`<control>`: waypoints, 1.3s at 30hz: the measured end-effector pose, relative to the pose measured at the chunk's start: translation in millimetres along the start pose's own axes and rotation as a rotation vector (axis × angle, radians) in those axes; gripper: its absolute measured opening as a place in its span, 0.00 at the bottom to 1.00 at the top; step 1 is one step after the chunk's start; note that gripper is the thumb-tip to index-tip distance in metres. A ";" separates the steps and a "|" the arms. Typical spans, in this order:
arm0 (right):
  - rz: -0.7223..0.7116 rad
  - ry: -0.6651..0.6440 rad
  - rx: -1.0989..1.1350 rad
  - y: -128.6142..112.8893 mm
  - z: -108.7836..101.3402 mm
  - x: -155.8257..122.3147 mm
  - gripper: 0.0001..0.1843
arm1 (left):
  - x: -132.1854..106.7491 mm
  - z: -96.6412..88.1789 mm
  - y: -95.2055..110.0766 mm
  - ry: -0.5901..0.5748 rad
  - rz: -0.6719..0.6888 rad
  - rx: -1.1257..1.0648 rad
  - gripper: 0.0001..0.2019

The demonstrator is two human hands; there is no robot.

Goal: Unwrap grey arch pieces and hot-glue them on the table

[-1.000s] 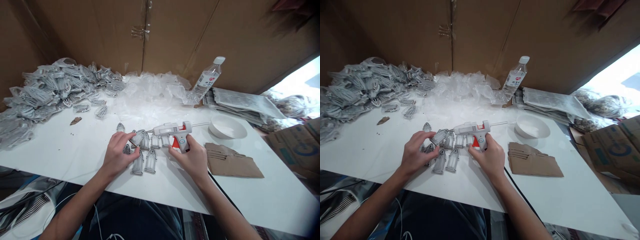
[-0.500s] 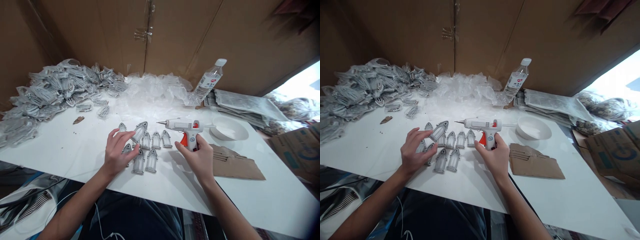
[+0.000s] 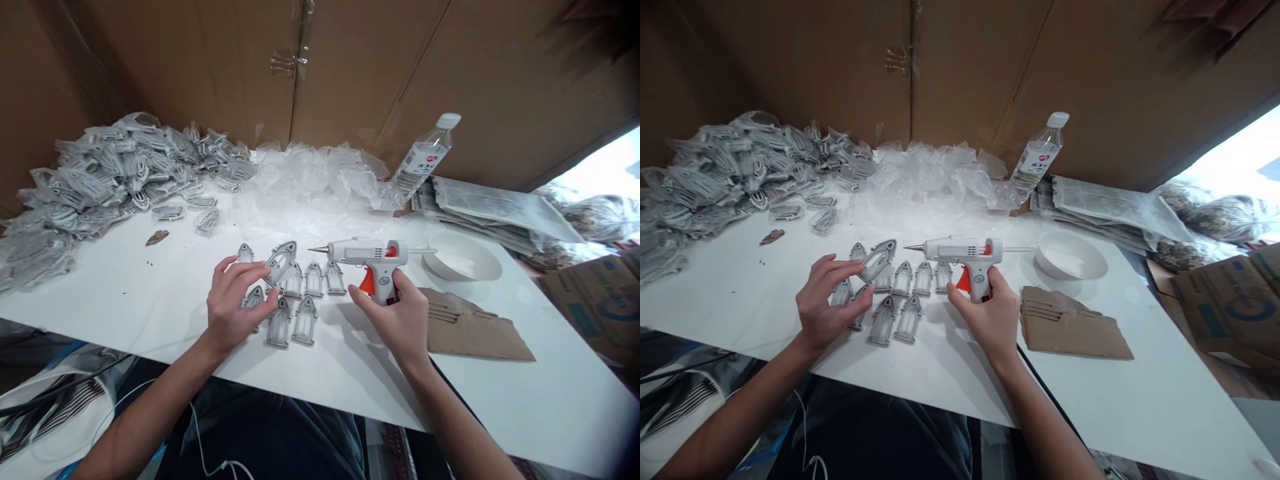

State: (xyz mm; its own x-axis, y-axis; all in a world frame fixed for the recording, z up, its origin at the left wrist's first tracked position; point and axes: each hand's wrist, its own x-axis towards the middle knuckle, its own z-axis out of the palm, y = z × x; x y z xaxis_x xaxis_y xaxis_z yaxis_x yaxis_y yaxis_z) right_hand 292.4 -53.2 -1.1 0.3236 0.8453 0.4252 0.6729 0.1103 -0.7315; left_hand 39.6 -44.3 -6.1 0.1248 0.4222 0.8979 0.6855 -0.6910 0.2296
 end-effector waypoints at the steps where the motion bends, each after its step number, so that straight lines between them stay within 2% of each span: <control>1: -0.002 -0.002 -0.001 0.2 -0.1 -0.2 0.25 | -0.2 0.2 0.1 -0.014 0.000 -0.006 0.13; 4: -0.001 -0.005 -0.008 0.6 -0.5 -0.5 0.26 | -0.8 0.9 0.8 -0.043 -0.031 -0.028 0.12; 9: 0.014 -0.016 -0.012 -0.2 -0.4 0.8 0.26 | -1.0 0.9 -1.0 -0.126 -0.210 -0.047 0.10; 17: 0.044 -0.030 -0.003 -1.9 -0.9 1.7 0.25 | 6.0 -14.2 -14.9 -0.221 -0.467 0.064 0.13; 22: 0.038 -0.034 -0.036 -2.5 -1.4 2.1 0.25 | 2.6 -11.6 -15.9 -0.375 -0.560 0.015 0.14; 28: 0.041 -0.037 -0.014 -2.5 -1.1 2.8 0.25 | 0.7 -1.1 -14.7 -0.430 -0.596 -0.029 0.13; 33: 0.041 -0.055 0.002 -3.8 -1.5 2.4 0.25 | -0.9 -0.5 -12.4 -0.559 -0.626 0.001 0.19; 36: 0.038 -0.050 0.004 -4.2 -1.7 2.7 0.25 | 0.8 -0.4 -7.4 -0.615 -0.565 0.038 0.23; 39: 0.042 -0.041 0.013 -3.6 -1.9 3.3 0.24 | 6.6 7.0 -1.7 -0.695 -0.453 0.021 0.17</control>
State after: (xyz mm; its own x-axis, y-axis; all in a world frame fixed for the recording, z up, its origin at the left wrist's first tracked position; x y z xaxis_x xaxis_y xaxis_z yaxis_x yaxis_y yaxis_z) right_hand 292.3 -51.8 3.9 0.3239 0.8701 0.3715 0.6503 0.0804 -0.7554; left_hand 44.3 -36.2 -3.3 0.2437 0.9279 0.2821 0.7881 -0.3590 0.5001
